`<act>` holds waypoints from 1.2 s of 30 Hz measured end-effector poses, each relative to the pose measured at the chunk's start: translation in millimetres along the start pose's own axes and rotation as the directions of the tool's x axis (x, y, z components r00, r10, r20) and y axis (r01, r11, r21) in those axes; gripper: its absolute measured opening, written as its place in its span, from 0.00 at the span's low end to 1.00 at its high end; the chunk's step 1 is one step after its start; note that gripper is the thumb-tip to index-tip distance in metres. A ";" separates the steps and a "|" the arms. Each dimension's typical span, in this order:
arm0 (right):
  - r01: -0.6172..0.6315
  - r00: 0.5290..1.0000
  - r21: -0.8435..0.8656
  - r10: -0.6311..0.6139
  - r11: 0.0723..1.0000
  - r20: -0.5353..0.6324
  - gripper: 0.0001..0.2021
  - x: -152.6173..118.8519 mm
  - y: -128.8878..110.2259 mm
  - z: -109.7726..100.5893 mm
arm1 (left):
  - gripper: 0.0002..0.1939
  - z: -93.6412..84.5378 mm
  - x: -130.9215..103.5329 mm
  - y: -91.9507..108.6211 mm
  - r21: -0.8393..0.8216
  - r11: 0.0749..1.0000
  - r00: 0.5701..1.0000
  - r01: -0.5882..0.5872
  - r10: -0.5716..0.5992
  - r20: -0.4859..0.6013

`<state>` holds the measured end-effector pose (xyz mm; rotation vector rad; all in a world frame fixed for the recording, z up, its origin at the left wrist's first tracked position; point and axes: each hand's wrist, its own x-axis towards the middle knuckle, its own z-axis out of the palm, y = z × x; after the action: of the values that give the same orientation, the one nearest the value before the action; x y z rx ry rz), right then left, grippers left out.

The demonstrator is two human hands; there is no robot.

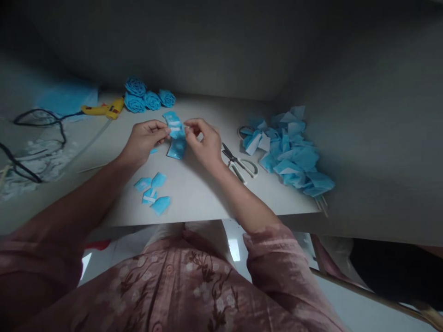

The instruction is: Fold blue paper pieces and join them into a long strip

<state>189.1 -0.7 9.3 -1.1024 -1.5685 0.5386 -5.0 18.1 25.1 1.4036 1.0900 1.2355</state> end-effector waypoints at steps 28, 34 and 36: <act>0.054 0.977 -0.093 -0.033 0.994 0.212 0.11 -0.3 -0.6 -0.7 | 0.08 3.0 -3.2 -2.7 0.003 0.999 0.987 0.037 -0.037 0.157; 0.011 0.975 0.000 -0.011 1.000 0.221 0.13 -1.2 1.6 -0.8 | 0.11 2.9 -3.7 -2.5 -0.065 0.994 0.972 0.087 -0.071 0.222; 0.005 0.976 0.015 -0.008 1.000 0.217 0.14 -1.4 1.5 -0.4 | 0.11 3.4 -4.3 -1.9 -0.082 0.993 0.971 0.089 -0.068 0.230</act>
<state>190.0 -1.2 7.5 -1.0549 -1.7528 0.6832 -2.1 13.9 22.4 1.3804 0.9111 1.0272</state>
